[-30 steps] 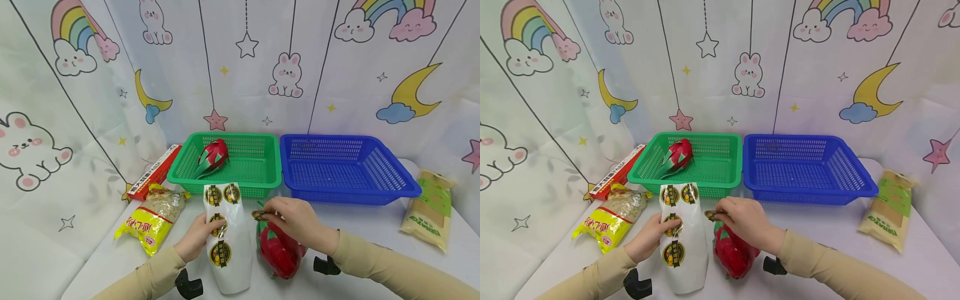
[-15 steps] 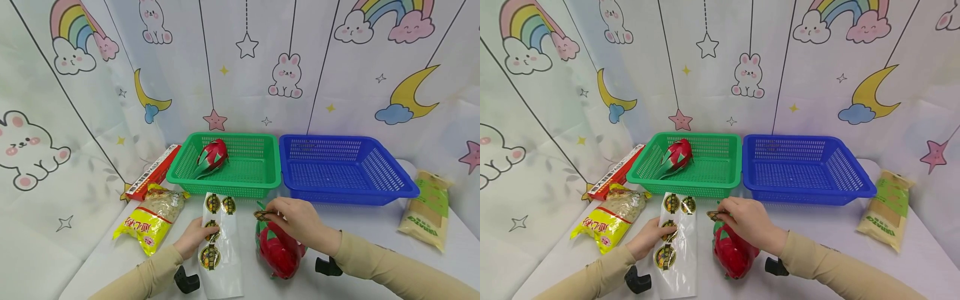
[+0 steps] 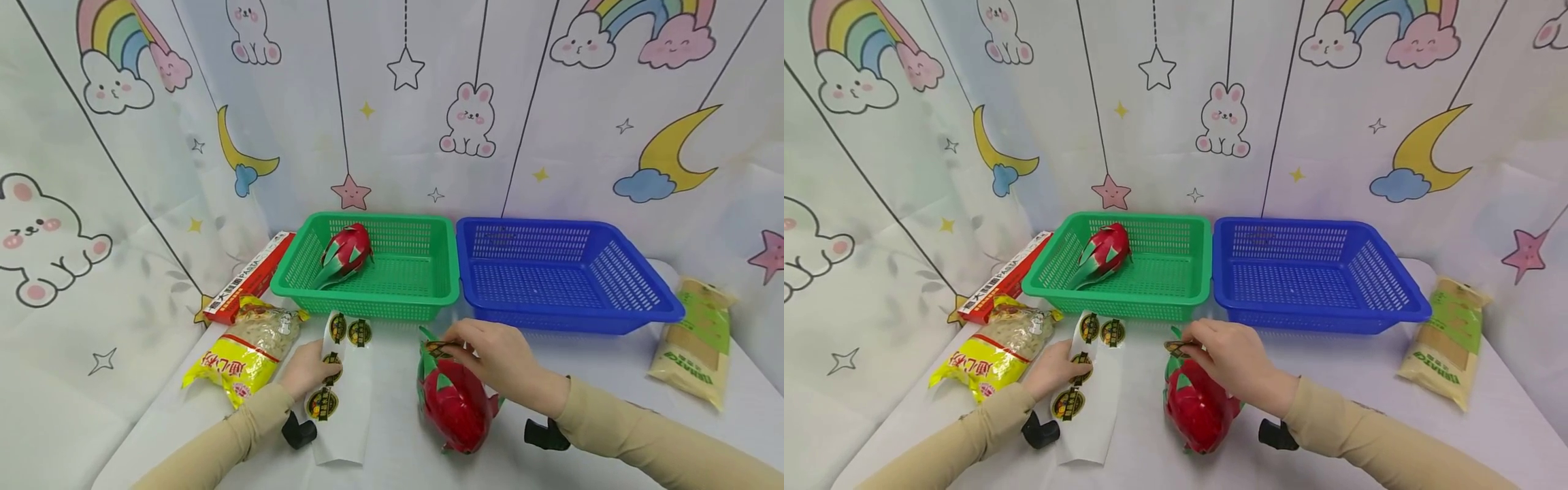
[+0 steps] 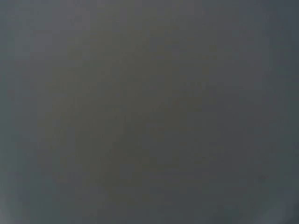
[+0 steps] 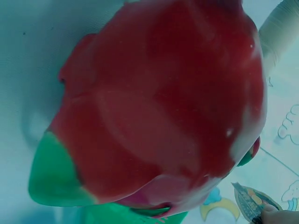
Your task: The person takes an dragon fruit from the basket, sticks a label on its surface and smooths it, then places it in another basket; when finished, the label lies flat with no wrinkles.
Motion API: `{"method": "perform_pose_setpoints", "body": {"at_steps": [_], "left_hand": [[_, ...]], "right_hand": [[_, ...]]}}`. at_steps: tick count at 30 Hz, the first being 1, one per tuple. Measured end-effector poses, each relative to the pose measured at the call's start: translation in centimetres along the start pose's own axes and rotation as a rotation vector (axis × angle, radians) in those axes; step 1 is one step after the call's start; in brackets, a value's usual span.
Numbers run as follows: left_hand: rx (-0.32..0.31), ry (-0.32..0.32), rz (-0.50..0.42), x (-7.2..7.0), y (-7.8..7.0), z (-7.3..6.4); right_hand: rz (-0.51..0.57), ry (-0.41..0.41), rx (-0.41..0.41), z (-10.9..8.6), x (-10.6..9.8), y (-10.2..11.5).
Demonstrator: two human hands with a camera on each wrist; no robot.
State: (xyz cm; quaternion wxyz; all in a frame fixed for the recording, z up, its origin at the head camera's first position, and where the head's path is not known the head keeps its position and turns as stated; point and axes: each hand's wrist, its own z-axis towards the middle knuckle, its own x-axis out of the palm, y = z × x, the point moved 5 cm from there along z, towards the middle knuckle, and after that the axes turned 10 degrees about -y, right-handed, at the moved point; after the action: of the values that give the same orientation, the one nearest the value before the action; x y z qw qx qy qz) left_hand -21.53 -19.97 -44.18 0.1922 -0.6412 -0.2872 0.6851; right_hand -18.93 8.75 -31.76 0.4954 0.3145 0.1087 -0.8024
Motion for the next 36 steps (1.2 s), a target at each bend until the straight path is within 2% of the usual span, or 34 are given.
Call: {"method": "perform_pose_setpoints", "body": {"at_steps": [4,7,13,16,19,23,26,31,34,36], "left_hand": [[0.068,-0.028,0.136,-0.4,-0.3,0.1],[0.087,-0.069,0.204,-0.8,-0.4,0.2],[0.075,-0.090,0.206,-0.8,-0.5,0.4],[0.118,-0.104,0.247,-0.9,-0.8,0.3],[0.186,-0.136,0.336,-1.1,-1.3,0.0],[0.254,-0.112,0.406,-1.1,-1.8,-0.1],[0.269,-0.054,0.396,-1.0,-1.8,0.1],[0.245,0.019,0.326,-1.2,-1.7,0.8],[0.259,0.035,0.264,-1.2,-2.8,0.6],[0.296,0.042,0.211,-0.9,-3.9,0.2]], "right_hand": [[-0.015,-0.007,0.005,-0.3,-0.4,-0.3],[-0.031,-0.009,0.018,-0.5,-0.8,-0.5],[-0.052,0.003,0.057,-1.1,-2.0,-1.0],[-0.059,0.027,0.082,-1.3,-2.5,-1.2],[-0.041,0.070,0.136,-1.5,-2.8,-1.5],[0.001,0.122,0.215,-2.1,-3.3,-1.7],[0.040,0.140,0.263,-2.6,-3.6,-1.9],[0.101,0.153,0.321,-3.5,-4.0,-2.2],[0.109,0.159,0.340,-4.1,-4.0,-2.3],[0.121,0.161,0.351,-4.5,-4.0,-2.2]]}}
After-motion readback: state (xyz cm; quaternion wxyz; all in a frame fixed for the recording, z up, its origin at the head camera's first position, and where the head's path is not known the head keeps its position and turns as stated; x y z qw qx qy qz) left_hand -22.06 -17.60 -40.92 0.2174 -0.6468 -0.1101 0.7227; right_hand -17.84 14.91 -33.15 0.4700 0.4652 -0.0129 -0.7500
